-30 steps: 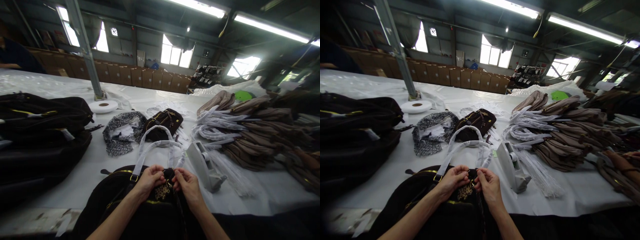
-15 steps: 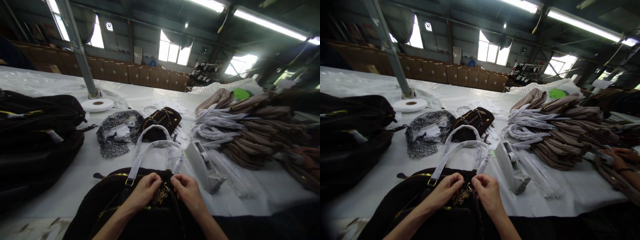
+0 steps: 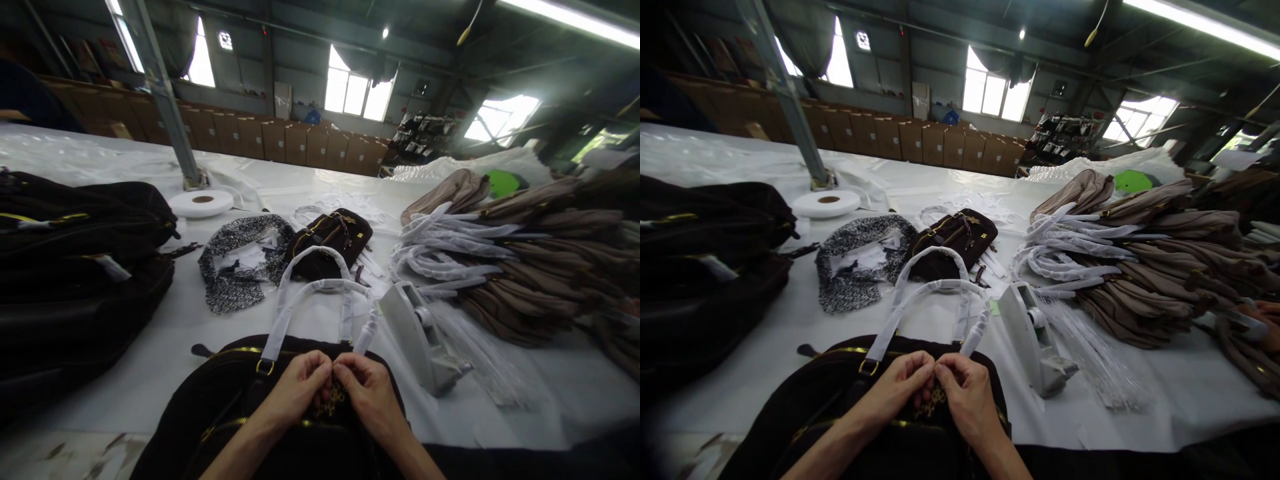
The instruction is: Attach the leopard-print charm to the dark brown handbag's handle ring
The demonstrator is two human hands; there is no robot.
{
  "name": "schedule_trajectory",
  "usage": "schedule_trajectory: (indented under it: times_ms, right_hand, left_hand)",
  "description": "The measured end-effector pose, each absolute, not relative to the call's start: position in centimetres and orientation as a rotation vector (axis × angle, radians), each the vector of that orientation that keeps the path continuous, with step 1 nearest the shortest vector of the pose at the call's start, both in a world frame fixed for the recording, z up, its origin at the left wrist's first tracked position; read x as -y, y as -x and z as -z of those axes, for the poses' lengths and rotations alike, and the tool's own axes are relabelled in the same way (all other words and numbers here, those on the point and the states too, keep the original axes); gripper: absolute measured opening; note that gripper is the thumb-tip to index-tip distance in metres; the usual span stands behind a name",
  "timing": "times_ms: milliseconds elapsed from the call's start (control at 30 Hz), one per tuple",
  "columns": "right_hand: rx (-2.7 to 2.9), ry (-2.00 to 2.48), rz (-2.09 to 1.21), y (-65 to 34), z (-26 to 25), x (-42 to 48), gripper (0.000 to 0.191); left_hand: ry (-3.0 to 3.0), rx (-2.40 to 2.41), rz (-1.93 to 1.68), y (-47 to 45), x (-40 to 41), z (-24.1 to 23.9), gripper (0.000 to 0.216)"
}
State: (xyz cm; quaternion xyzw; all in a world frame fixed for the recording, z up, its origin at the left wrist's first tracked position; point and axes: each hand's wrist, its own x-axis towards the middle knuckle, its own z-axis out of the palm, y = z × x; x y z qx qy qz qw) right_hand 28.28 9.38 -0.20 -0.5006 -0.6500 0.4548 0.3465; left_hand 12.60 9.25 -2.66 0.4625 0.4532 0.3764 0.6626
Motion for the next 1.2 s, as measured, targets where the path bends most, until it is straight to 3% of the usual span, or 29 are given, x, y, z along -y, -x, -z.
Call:
schedule_trajectory:
  times_ms: [200, 900, 1067, 1200]
  right_hand:
    - [1.679, 1.277, -1.192, -28.0, 0.5, -9.7, 0.022]
    - [2.002, 1.182, -0.647, -27.8, 3.6, -9.7, 0.029]
    - [1.989, 1.255, -0.682, -27.5, 4.1, -10.1, 0.029]
    - [1.827, 1.24, -0.895, -27.2, 4.0, -10.9, 0.032]
  left_hand:
    - [-0.973, -1.054, -0.855, -13.0, -9.5, 2.7, 0.031]
    - [-0.876, -1.313, -0.915, -14.4, -10.0, 5.0, 0.02]
    - [-0.839, -1.279, -0.921, -14.1, -10.2, 5.0, 0.027]
    - [-0.82, -1.228, -0.951, -13.8, -10.6, 4.8, 0.033]
